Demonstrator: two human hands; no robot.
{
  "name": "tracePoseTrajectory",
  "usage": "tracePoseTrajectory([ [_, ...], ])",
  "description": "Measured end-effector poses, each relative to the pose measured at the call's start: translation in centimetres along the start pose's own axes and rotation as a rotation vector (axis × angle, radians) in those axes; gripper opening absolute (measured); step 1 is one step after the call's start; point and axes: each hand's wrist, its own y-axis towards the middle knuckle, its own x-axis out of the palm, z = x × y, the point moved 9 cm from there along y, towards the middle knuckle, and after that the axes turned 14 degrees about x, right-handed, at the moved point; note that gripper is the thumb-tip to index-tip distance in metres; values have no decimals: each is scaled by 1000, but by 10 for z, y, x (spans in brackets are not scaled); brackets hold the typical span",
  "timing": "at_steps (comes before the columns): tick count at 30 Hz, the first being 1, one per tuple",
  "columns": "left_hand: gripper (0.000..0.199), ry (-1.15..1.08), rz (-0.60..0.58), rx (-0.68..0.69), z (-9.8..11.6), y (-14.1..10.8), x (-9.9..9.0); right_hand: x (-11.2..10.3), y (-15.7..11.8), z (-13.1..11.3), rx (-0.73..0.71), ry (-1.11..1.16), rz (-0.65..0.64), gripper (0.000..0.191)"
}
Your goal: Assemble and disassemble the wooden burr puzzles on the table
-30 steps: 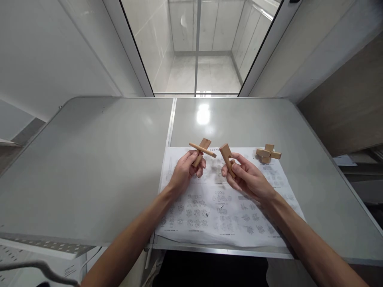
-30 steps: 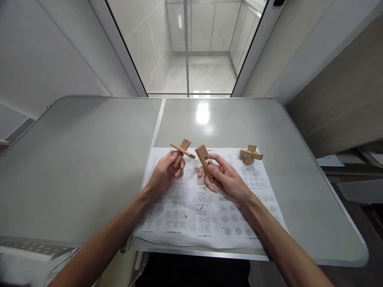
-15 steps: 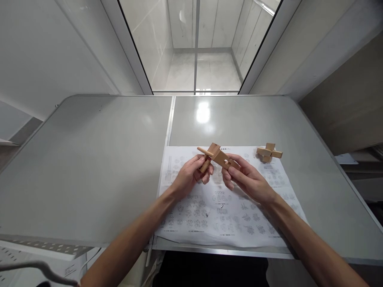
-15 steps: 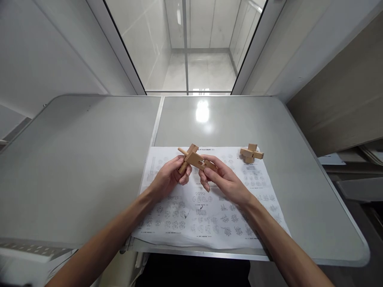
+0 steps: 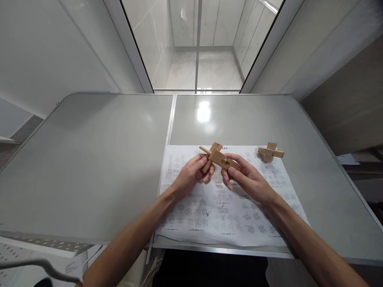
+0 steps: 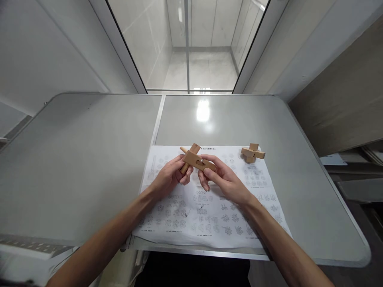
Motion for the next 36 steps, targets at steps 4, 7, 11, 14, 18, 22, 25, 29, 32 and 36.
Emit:
tracePoseTrajectory([
  [4,36,-3,-6,-4,-1,0,-1,0,0,0,4,-4,7,37],
  [7,33,-4,-21,-15,-1,0,1,0,1,1,9,-1,8,37],
  [11,32,8,-47,-25,-1,-1,3,-1,2,1,20,-5,31,36],
  [14,32,32,-77,-40,-2,-2,4,1,3,1,30,-8,24,33],
  [18,33,90,-125,-47,-4,-4,8,5,5,0,56,1,17,34],
  [22,35,255,-177,16,-2,-5,12,8,5,1,109,1,4,39],
  [25,39,414,-174,81,1,-6,11,7,6,5,120,-7,18,38],
  [29,37,539,-164,94,3,-11,10,0,7,13,136,-1,61,32],
  [32,33,459,-201,44,-1,-15,15,-7,7,15,152,-5,128,31],
  [36,34,298,-220,0,-5,-14,18,-10,6,9,120,-12,212,33],
])
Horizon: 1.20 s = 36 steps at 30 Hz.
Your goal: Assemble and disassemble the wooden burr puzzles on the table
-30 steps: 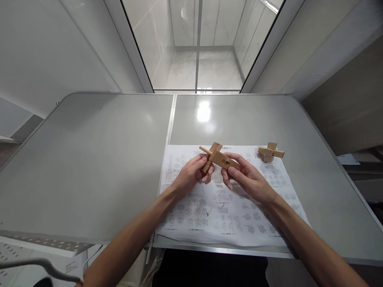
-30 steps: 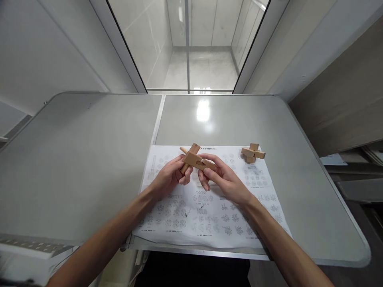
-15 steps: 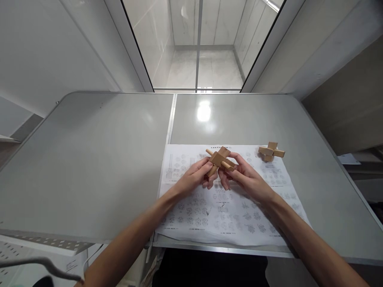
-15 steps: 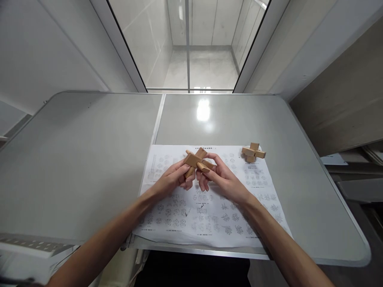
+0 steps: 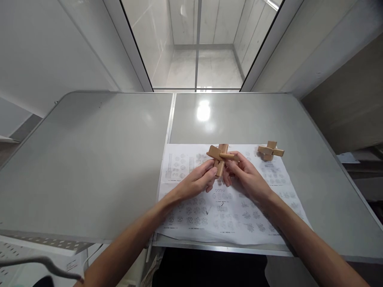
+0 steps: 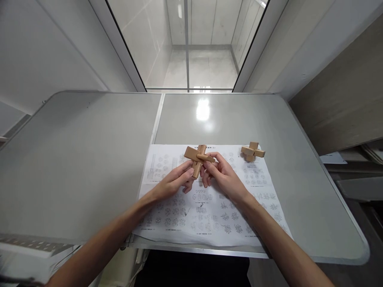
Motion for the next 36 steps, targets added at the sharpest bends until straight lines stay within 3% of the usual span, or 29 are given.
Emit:
tracePoseTrajectory([
  [8,55,-215,151,-24,-9,3,-16,-1,2,6,6,99,-54,30],
  [15,53,-331,168,-46,-7,3,-11,6,3,8,31,83,-138,30],
  [22,50,-324,286,-26,-7,8,-25,14,3,11,86,140,-196,33],
  [26,42,-313,314,-23,-7,7,-30,-2,7,8,102,253,-68,34],
  [32,34,-306,343,-40,-6,4,-32,-46,7,1,-40,457,222,28],
  [36,32,-295,339,-44,-5,4,-32,-60,7,3,-56,527,285,24],
])
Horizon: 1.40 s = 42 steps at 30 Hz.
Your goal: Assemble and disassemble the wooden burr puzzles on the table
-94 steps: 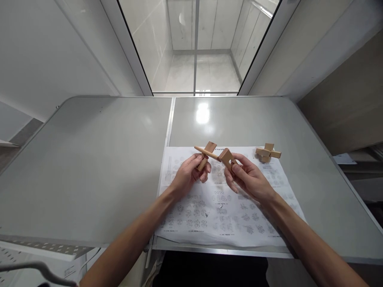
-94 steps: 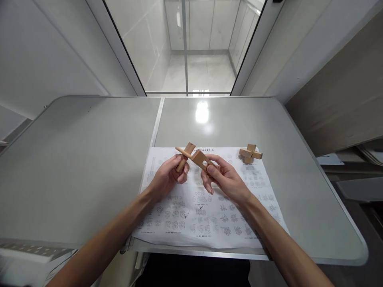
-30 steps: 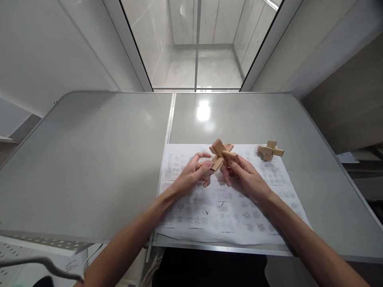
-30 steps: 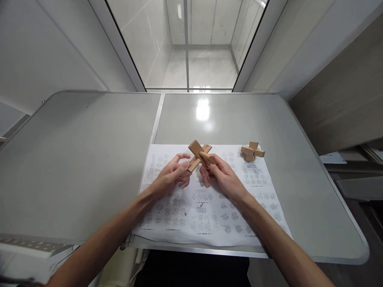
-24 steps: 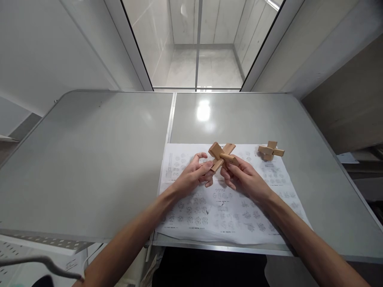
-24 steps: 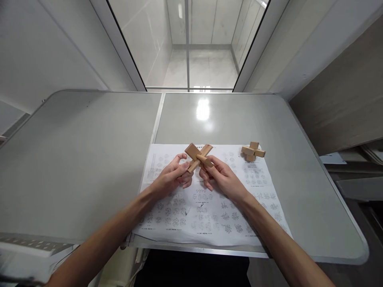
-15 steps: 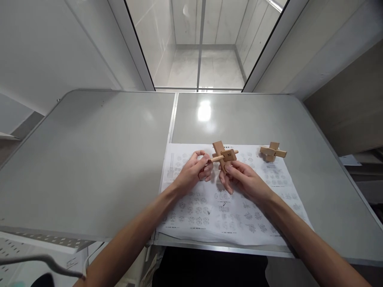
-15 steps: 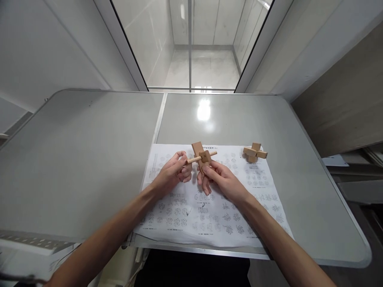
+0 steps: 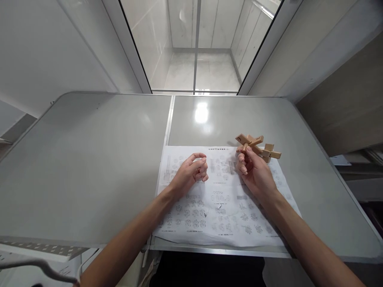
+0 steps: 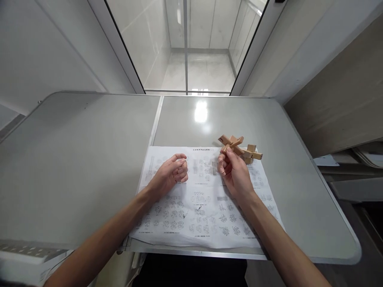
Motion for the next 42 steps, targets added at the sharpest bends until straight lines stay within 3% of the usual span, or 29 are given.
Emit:
tracePoseTrajectory([
  [9,31,-7,-13,5,-1,1,-1,-5,6,3,31,124,15,28],
  [13,30,-9,-15,2,-2,2,-2,-1,5,10,109,114,-11,33],
  [18,28,-1,-24,-5,-1,2,0,22,-5,20,206,-136,-117,29],
  [25,30,17,-20,-13,0,2,0,43,-15,31,203,-494,-243,32],
  [42,27,30,-19,-24,-1,2,-1,43,-16,29,177,-531,-255,29],
])
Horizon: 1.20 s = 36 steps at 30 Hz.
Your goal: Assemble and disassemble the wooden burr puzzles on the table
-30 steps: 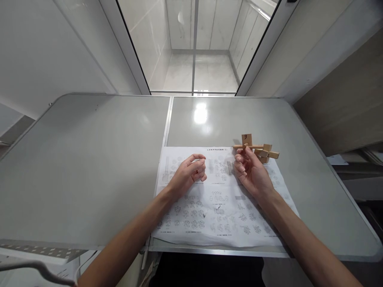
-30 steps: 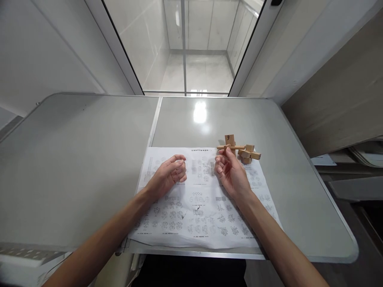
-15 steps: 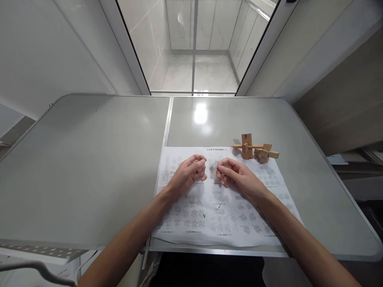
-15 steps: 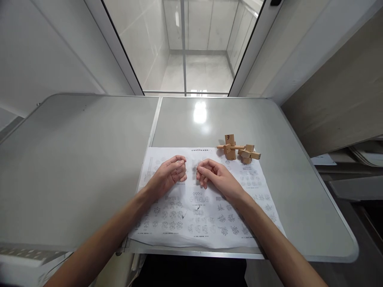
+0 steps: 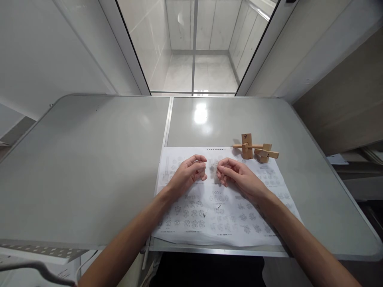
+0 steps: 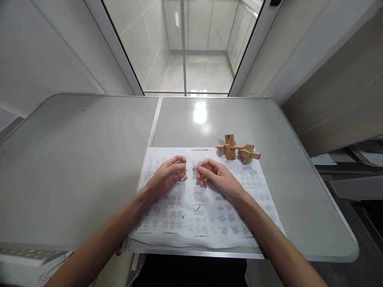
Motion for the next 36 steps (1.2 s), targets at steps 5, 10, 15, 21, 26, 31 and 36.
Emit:
tracePoseTrajectory([
  [5,22,1,-4,3,0,0,1,1,0,-1,-1,-12,-3,28],
  [10,20,3,-5,8,0,-1,1,1,0,-1,-3,-12,-3,28],
  [15,21,4,-7,7,1,-1,1,1,0,0,-14,-6,-15,26],
  [21,21,5,-2,1,2,-1,2,0,0,1,-6,-10,-7,26],
  [26,21,9,-1,8,2,-1,2,0,0,1,-3,-8,-7,26],
  [31,20,5,-3,10,1,0,1,0,0,1,-6,-9,-11,26],
  [36,21,12,-2,6,1,-1,1,1,0,1,1,-3,-11,27],
])
